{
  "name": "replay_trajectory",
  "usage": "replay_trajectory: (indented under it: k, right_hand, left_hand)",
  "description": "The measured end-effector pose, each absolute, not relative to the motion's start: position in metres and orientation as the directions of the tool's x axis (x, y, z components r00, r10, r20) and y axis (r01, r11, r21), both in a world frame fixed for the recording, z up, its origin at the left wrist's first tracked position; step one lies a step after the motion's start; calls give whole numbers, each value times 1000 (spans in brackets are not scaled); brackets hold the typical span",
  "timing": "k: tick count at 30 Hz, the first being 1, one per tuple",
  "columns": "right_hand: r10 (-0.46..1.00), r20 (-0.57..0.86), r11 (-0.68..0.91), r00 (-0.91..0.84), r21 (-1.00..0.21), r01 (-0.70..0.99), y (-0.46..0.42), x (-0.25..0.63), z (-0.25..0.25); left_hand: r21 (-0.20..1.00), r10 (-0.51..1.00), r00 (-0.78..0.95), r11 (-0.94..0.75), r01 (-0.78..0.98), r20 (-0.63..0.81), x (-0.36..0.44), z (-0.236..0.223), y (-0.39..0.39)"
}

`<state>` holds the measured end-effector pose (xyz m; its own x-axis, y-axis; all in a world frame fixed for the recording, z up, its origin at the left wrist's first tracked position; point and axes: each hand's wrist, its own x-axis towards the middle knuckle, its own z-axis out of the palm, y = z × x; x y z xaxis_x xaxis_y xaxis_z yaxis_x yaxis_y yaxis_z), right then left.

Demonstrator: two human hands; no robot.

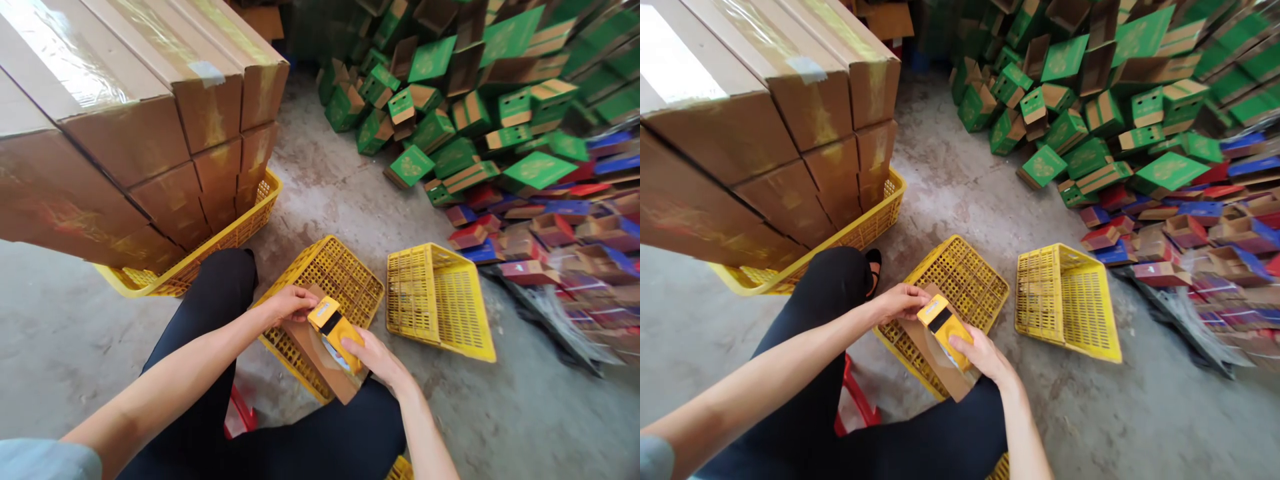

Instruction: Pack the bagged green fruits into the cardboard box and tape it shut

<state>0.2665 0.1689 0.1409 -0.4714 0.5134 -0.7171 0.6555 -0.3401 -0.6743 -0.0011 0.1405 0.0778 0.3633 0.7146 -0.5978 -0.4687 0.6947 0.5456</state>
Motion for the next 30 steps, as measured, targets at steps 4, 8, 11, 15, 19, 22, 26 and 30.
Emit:
replay_trajectory:
  k: [4, 8, 11, 15, 19, 22, 26, 30]
  right_hand:
    - [484, -735, -385, -475, -666, 639, 168, 262, 143]
    - [454, -756, -460, -472, -652, 602, 166, 253, 147]
    - [468, -774, -492, -426, -629, 601, 164, 245, 151]
    - [491, -777, -474, -394, -618, 628, 165, 238, 154]
    - [514, -752, -409, -412, -637, 653, 166, 238, 155]
    - [530, -745, -372, -406, -634, 677, 165, 237, 155]
    - [549, -747, -355, -375, -614, 705, 166, 236, 150]
    - [521, -770, -363, -368, -590, 721, 171, 239, 142]
  left_hand:
    - [608, 739, 312, 671, -425, -597, 2, 75, 145]
    - [699, 777, 245, 629, -339, -580, 5, 71, 148]
    - [723, 789, 221, 613, -318, -573, 5, 67, 151]
    - [743, 802, 206, 597, -304, -560, 5, 63, 153]
    - [754, 807, 203, 590, -289, -554, 4, 59, 153]
    - [770, 819, 193, 573, -280, -540, 5, 57, 153]
    - [801, 845, 142, 535, -268, -516, 5, 56, 153]
    - [819, 857, 95, 513, -258, -507, 4, 56, 155]
